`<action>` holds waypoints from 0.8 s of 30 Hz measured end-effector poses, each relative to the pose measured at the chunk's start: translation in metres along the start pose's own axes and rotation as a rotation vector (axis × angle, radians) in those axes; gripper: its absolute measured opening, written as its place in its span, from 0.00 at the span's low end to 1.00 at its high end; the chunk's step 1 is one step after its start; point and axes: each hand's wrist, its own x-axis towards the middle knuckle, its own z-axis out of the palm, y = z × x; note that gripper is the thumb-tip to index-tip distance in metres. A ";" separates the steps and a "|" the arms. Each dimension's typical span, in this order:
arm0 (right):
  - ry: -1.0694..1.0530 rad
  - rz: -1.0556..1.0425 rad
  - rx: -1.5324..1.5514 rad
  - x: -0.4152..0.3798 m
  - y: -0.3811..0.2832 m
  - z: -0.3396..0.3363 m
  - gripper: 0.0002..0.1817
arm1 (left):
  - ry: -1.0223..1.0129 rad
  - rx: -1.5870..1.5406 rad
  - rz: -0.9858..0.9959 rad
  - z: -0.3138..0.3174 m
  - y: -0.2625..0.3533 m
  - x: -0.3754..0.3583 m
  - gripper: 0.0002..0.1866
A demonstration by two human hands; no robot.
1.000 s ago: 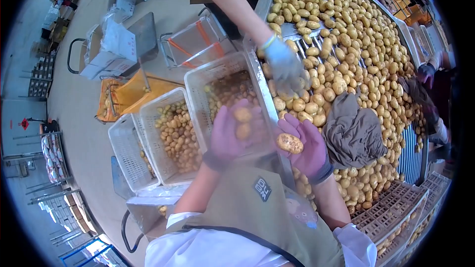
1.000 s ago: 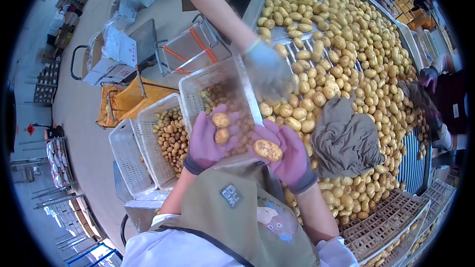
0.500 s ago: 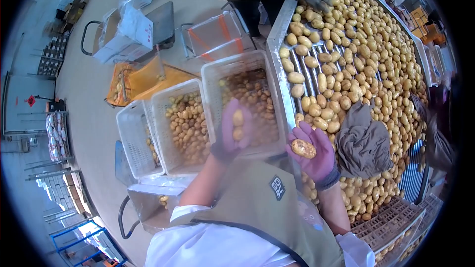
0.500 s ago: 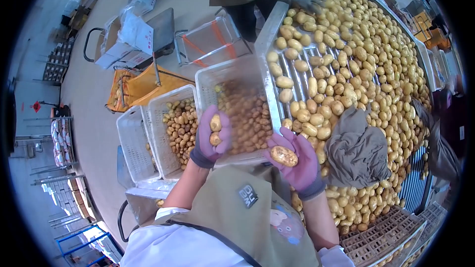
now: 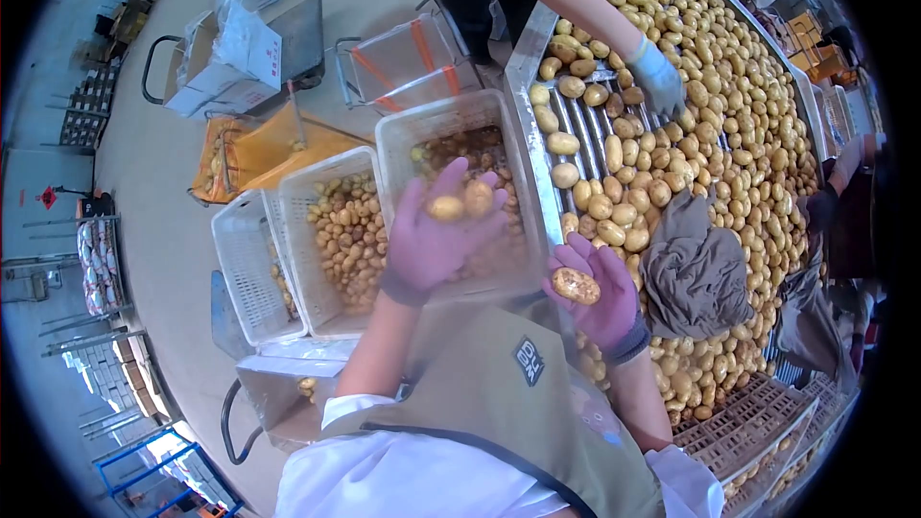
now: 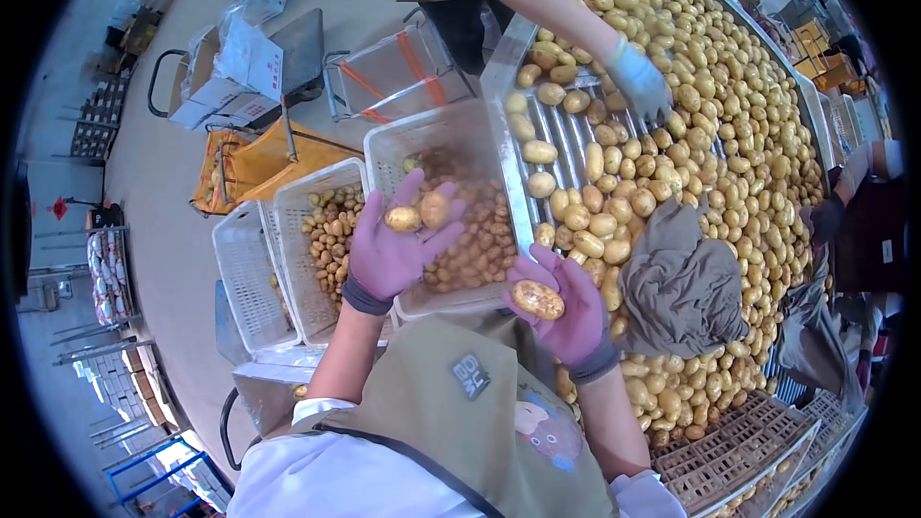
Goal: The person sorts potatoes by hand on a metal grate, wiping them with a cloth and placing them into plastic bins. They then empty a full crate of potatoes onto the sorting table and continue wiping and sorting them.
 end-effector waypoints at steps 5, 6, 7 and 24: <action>0.027 -0.018 -0.033 -0.002 0.000 0.000 0.27 | 0.033 -0.065 0.044 -0.005 0.008 0.004 0.29; 0.013 -0.020 -0.036 -0.003 -0.001 -0.002 0.27 | 0.086 -0.105 0.078 -0.006 0.014 0.007 0.28; 0.018 -0.027 -0.043 -0.004 -0.001 -0.004 0.27 | 0.137 -0.143 0.111 -0.009 0.021 0.010 0.28; -0.030 -0.175 0.153 -0.013 -0.013 -0.016 0.28 | 0.187 1.019 0.020 -0.031 0.055 0.084 0.26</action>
